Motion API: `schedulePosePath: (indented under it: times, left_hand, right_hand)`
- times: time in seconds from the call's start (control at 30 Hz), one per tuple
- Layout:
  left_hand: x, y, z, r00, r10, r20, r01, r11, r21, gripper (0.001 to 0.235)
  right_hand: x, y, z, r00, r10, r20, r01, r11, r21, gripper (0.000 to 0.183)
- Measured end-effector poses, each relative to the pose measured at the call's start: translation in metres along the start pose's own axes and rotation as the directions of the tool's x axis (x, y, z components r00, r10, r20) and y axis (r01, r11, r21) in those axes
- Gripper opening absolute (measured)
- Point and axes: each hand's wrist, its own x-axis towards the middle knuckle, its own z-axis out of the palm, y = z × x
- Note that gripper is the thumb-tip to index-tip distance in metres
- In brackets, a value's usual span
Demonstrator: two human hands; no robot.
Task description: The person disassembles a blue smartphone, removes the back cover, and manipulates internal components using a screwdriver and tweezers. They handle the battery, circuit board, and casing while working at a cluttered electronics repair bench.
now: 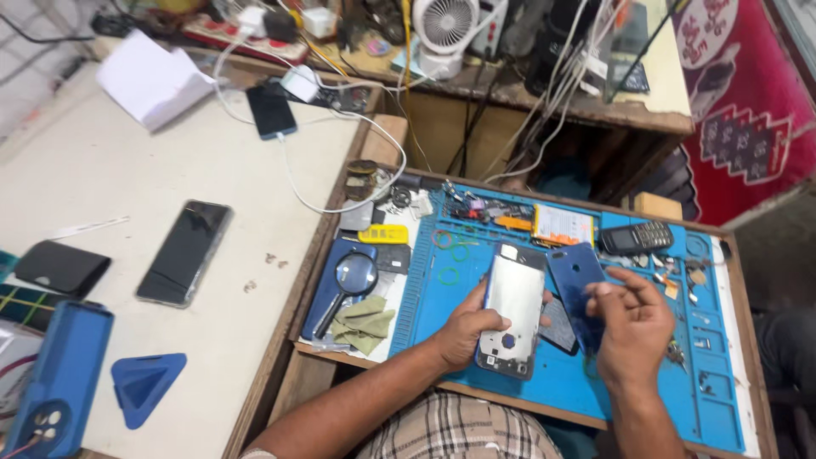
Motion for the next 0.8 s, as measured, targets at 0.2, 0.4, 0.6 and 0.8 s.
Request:
schedulePosePath:
  times: [0.2,0.4,0.6,0.8]
  left_hand:
    - [-0.006,0.032,0.006,0.853,0.521,0.02,-0.493,0.794,0.355,0.071]
    - [-0.007,0.029,0.004,0.845,0.535,0.019,-0.503,0.782,0.368,0.071]
    - [-0.006,0.012,-0.003,0.814,0.581,0.021,-0.534,0.733,0.423,0.071]
    - [-0.011,0.015,-0.009,0.783,0.515,0.35,-0.593,0.446,0.671,0.091]
  right_hand:
    - [-0.02,0.025,0.012,0.91,0.288,0.3,-0.215,0.943,-0.252,0.013]
    - [-0.048,0.044,0.028,0.749,0.309,0.586,-0.33,0.941,-0.074,0.022]
    - [-0.057,0.045,0.03,0.741,0.353,0.572,-0.571,0.779,0.26,0.029]
    - [-0.045,0.045,0.021,0.858,0.235,0.457,-0.45,0.773,0.447,0.022]
